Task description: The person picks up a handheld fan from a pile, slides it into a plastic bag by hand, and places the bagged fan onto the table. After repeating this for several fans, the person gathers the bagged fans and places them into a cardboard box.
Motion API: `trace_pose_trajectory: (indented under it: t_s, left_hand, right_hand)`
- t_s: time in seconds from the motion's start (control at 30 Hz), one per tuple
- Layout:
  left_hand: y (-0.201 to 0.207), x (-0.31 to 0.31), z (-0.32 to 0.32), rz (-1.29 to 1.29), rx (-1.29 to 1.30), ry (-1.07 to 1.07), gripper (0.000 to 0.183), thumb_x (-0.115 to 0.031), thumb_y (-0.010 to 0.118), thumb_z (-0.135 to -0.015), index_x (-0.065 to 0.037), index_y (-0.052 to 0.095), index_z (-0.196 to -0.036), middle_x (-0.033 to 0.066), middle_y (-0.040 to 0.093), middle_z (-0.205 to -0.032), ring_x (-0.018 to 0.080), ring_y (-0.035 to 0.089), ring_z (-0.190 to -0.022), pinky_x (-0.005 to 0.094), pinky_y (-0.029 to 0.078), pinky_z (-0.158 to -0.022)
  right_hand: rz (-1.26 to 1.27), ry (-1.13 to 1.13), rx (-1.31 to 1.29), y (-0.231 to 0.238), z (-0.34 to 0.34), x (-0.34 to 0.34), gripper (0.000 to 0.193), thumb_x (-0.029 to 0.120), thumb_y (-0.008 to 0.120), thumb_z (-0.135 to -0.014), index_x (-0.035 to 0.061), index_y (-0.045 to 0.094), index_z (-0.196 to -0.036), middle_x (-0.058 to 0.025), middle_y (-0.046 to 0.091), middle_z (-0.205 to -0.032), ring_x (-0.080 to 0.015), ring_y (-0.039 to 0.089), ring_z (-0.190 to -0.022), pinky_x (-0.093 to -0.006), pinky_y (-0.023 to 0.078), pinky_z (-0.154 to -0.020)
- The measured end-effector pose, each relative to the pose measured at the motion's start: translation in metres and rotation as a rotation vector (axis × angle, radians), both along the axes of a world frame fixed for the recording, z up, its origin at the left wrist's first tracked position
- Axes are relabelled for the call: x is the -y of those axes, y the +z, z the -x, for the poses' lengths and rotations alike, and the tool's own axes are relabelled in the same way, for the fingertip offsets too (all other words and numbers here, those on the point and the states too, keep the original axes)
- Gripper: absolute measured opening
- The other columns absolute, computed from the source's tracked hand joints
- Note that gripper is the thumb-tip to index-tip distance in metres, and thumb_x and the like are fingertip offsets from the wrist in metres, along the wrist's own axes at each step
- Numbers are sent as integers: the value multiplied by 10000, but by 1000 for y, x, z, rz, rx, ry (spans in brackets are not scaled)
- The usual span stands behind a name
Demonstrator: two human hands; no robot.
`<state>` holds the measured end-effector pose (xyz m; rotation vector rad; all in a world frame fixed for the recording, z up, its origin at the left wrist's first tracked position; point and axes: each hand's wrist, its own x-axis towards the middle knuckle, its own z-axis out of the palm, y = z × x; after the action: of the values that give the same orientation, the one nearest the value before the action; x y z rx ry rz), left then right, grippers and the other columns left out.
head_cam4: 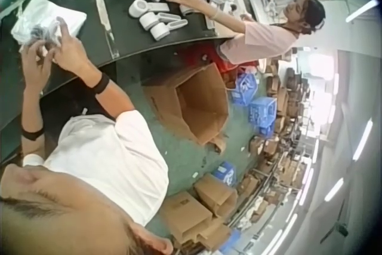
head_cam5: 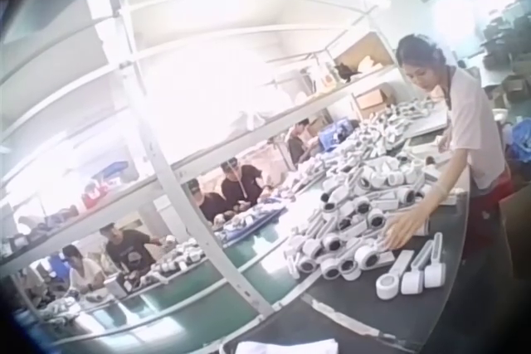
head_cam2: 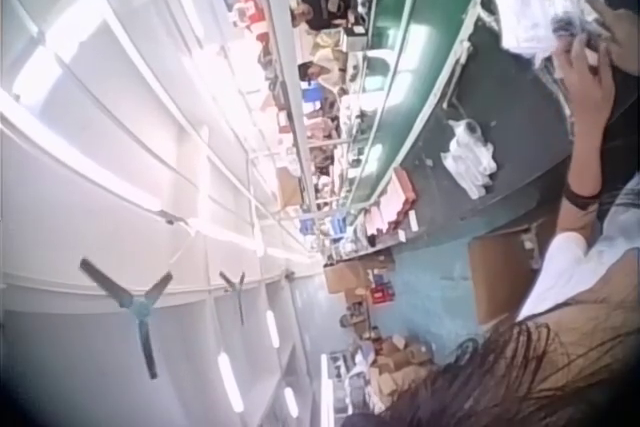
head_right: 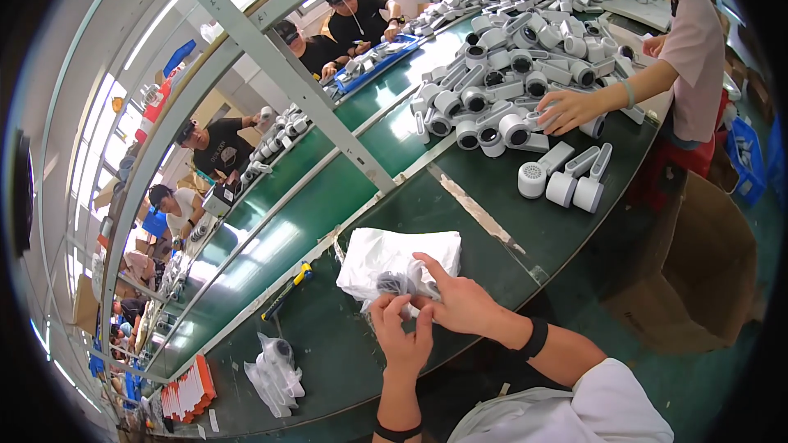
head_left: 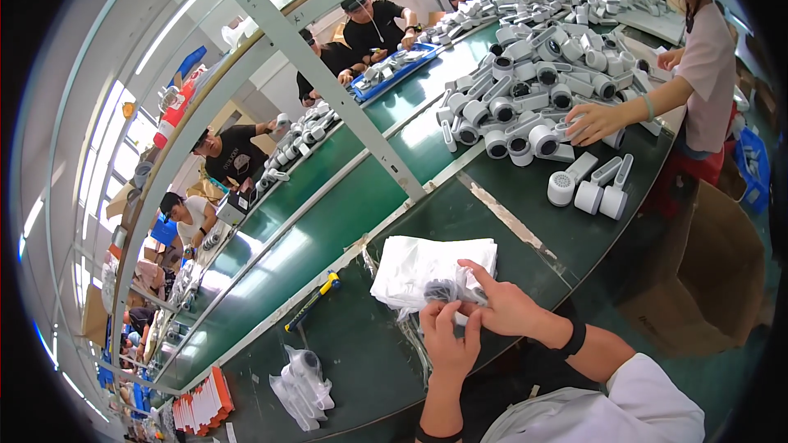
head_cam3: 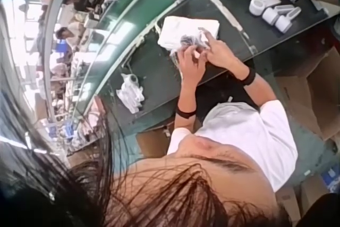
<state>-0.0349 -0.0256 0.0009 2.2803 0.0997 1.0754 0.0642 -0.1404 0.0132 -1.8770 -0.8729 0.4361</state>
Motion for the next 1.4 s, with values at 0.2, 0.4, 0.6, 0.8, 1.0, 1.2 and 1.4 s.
trace_pose_trajectory:
  t_s: [0.2,0.4,0.6,0.8,1.0,1.2,1.4]
  left_hand:
    - [20,-5,1,76,-34,225,467,-107,801,-736,7,574,-1128,103,538,-849,206,498,-679,306,425,-593]
    - [17,-9,3,69,-78,95,192,-11,736,-769,-6,680,-952,75,567,-742,167,533,-621,281,430,-563]
    - [12,-4,11,110,-72,-110,105,19,703,-804,-7,686,-905,91,635,-812,163,608,-690,268,478,-626]
    - [-11,-3,38,475,-228,-209,256,39,684,-813,-8,593,-1047,68,660,-864,147,608,-737,269,491,-706]
    - [-1,-22,21,961,158,-78,438,-132,655,-899,-12,455,-1270,141,611,-1146,215,589,-1103,315,506,-873]
    - [-22,-30,16,1379,-114,-72,502,-259,483,-1005,33,352,-1391,196,529,-1322,329,552,-1175,456,451,-1001]
    - [-5,-42,29,1652,301,-237,456,-236,482,-1006,-30,373,-1398,142,541,-1305,310,540,-1191,446,427,-1038]
  right_hand:
    - [4,-32,197,-1,14,-2,769,250,635,-863,122,215,-1494,-181,619,-669,-411,629,-626,-471,500,-570]
    - [115,-3,243,6,12,-7,766,269,610,-874,127,203,-1509,-179,647,-773,-409,639,-646,-483,511,-574]
    - [-40,25,-47,-8,-3,-11,761,236,643,-865,99,234,-1492,-216,657,-842,-379,662,-784,-409,526,-713]
    - [-409,20,-559,-4,-1,-18,661,159,610,-932,77,254,-1483,-126,578,-1192,-165,574,-1058,-307,472,-874]
    - [-587,150,-915,-10,15,-27,608,151,506,-983,107,215,-1514,-85,545,-1261,-157,555,-1086,-296,450,-918]
    - [-483,66,-358,-9,39,-39,448,88,509,-913,46,503,-1359,-214,659,-1050,-274,632,-986,-315,470,-901]
    - [-434,-212,139,-2,28,-27,184,111,620,-883,1,697,-1009,-164,691,-806,-256,658,-644,-304,525,-628]
